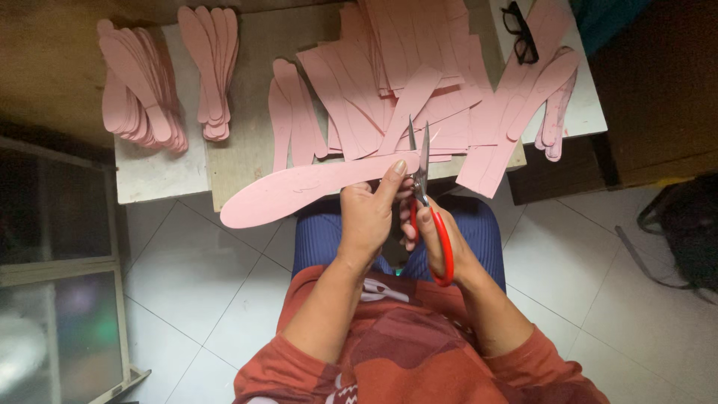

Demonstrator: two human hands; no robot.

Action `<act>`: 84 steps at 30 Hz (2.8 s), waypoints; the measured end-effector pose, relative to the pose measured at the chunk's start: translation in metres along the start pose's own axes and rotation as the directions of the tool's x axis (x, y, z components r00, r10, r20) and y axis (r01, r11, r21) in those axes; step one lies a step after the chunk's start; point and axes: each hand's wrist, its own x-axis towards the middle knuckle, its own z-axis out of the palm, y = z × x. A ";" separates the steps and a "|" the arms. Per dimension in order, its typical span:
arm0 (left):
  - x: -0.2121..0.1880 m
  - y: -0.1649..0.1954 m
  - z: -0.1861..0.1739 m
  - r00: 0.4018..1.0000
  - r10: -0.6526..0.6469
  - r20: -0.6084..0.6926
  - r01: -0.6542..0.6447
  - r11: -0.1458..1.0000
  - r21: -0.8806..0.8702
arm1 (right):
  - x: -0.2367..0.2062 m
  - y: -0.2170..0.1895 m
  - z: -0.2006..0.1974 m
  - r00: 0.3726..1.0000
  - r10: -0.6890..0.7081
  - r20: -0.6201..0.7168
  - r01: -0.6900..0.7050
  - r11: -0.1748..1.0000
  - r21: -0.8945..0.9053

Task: The person uses red-handled scissors to cut pink paper pieces into elongated shapes. They repeatedly trim the edges of each piece, rotate the paper to follow curved outlines, and place finished pieces on the table. The workspace contains stacks of similar pink paper and cut pieces.

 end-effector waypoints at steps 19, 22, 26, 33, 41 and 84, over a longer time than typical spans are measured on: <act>0.018 -0.011 -0.014 0.974 0.226 -0.026 -0.227 0.973 -0.049 | -0.005 0.000 -0.006 0.982 0.179 0.064 -0.176 0.983 -0.046; 0.017 -0.012 -0.011 0.958 0.285 0.030 -0.285 0.959 -0.007 | -0.001 0.003 -0.004 0.990 0.132 0.052 -0.130 0.990 -0.048; 0.007 -0.013 -0.007 0.985 0.171 0.031 -0.171 0.985 -0.007 | 0.003 0.003 -0.004 0.996 0.008 0.088 -0.005 0.999 -0.037; 0.013 -0.019 -0.005 0.977 0.214 0.014 -0.214 0.977 -0.003 | 0.006 0.003 -0.002 0.998 -0.005 0.062 0.006 1.000 -0.015; 0.023 -0.014 -0.016 0.975 0.208 0.081 -0.215 0.973 0.079 | 0.004 0.000 -0.012 0.992 0.108 0.067 -0.100 0.988 -0.117; 0.090 -0.023 -0.043 0.802 0.592 0.083 -0.180 0.107 0.978 | 0.023 0.053 -0.032 0.924 0.336 -0.184 -0.358 0.928 -0.104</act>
